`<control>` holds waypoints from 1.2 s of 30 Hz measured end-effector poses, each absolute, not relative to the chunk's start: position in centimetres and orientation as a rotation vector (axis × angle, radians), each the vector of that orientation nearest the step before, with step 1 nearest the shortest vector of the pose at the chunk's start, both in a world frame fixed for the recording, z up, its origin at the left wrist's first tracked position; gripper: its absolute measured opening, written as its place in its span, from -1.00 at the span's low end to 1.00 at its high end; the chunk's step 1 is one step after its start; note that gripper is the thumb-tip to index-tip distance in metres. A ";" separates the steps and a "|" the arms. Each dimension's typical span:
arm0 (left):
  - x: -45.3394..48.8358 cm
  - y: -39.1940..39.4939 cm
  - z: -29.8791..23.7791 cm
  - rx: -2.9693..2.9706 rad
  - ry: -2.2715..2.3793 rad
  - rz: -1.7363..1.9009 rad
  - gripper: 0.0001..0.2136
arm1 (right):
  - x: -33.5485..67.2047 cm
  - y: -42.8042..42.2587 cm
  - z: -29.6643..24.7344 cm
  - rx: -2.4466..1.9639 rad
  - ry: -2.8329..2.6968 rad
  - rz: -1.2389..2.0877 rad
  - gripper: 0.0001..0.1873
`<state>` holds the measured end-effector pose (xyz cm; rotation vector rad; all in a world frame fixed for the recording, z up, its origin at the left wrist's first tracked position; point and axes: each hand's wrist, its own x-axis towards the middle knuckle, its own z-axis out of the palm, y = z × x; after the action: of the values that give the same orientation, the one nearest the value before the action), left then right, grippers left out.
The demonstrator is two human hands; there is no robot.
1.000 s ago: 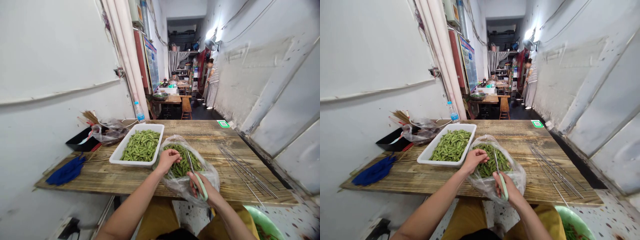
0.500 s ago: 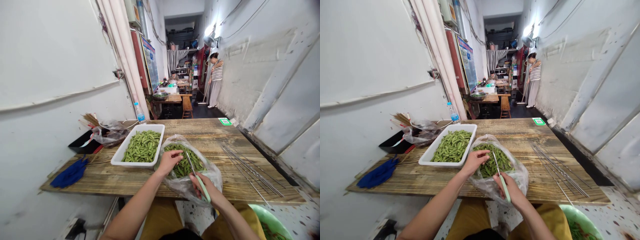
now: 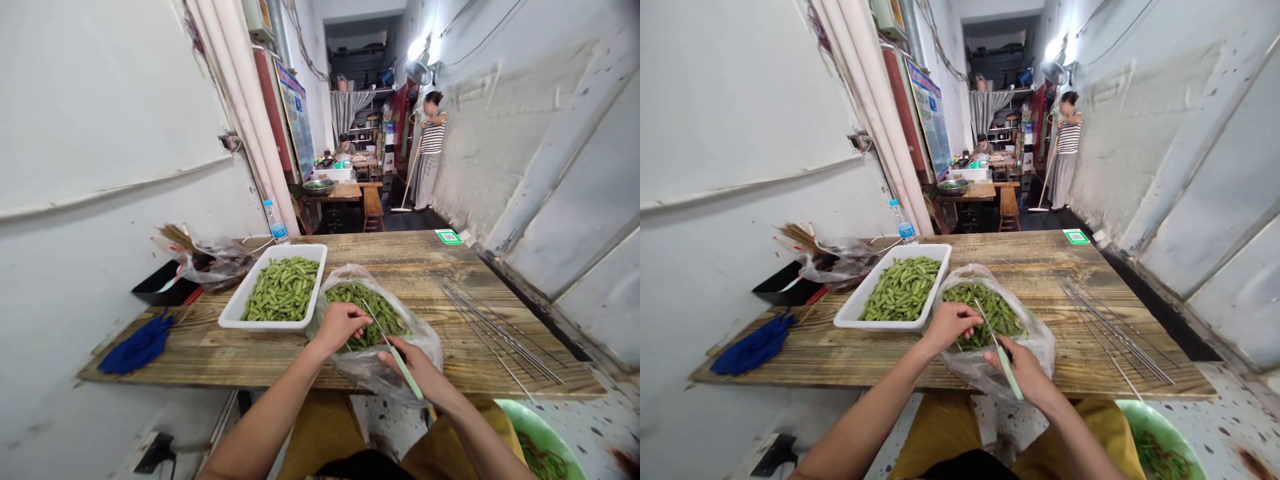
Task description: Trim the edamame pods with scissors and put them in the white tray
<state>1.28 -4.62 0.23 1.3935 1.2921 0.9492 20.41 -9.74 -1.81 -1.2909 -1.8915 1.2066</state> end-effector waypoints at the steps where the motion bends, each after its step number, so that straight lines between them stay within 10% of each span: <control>1: 1.2 -4.7 0.4 1.410 1.292 0.932 -0.89 | 20.5 -9.7 -1.8 -1.290 -1.902 1.212 -0.61; 19: -10.0 -1.1 5.1 2.059 2.340 1.121 -0.72 | 21.9 -10.4 -3.5 -1.342 -1.434 1.613 -0.47; 26: -0.1 -2.9 2.9 2.617 1.500 0.457 -0.80 | 21.1 -10.2 -3.3 -1.329 -1.201 1.592 -0.51; 36: 3.4 -1.3 0.6 2.446 1.827 0.177 -0.89 | 21.2 -10.3 -3.8 -1.341 -1.330 1.578 -0.48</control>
<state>3.44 -1.27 0.65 2.4465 1.8270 0.1769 21.20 -10.31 -3.75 -1.3409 -1.3299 1.5781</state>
